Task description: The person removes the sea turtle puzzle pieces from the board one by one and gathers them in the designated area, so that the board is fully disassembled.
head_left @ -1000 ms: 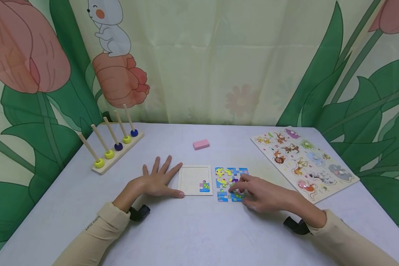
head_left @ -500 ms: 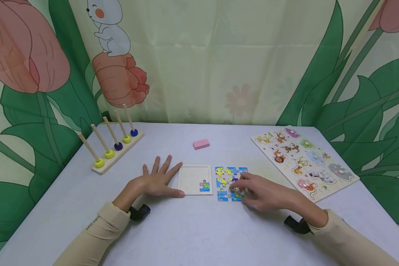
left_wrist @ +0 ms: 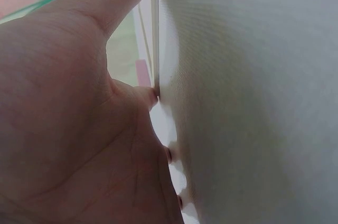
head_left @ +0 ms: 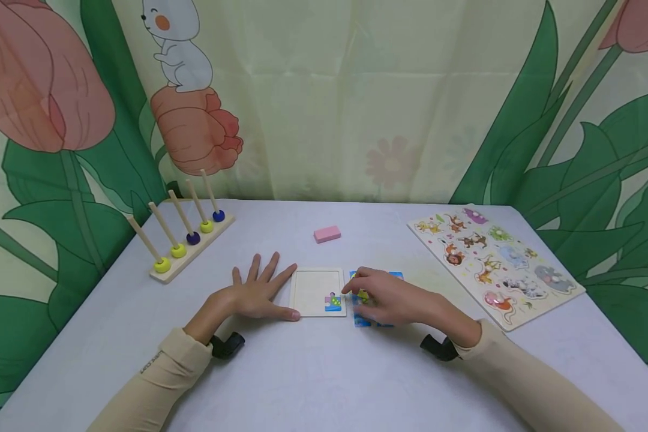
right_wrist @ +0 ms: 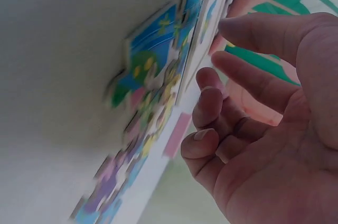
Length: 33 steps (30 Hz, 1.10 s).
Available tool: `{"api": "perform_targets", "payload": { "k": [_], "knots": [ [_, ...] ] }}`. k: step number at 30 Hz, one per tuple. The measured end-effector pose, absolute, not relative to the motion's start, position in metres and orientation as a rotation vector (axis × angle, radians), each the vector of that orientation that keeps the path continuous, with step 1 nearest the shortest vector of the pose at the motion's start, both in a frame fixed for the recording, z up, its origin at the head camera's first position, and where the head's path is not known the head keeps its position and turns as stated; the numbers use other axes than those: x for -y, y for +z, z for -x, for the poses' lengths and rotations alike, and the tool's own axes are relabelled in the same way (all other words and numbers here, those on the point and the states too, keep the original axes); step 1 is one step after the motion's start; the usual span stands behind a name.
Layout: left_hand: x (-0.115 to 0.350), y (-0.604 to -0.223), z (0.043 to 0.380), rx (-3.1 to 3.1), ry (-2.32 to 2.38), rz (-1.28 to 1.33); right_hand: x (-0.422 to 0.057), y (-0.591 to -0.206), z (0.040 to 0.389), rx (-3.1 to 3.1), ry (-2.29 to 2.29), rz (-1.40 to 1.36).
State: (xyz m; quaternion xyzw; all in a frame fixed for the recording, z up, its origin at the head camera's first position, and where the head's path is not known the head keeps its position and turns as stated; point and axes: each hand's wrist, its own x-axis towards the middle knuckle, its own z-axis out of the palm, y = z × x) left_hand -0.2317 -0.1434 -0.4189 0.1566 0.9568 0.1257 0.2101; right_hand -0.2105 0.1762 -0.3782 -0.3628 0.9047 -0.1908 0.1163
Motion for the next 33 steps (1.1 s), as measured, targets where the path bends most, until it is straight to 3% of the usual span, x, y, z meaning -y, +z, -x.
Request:
{"api": "perform_targets", "payload": {
  "k": [8,33],
  "knots": [
    [0.142,-0.421,0.233,-2.662,0.327,-0.428,-0.152,-0.379,0.221,-2.619,-0.508,1.048],
    [0.145,-0.419,0.232,-2.656,0.345,-0.440,-0.145,-0.378,0.219,-2.632,-0.551,1.081]
  ]
}}
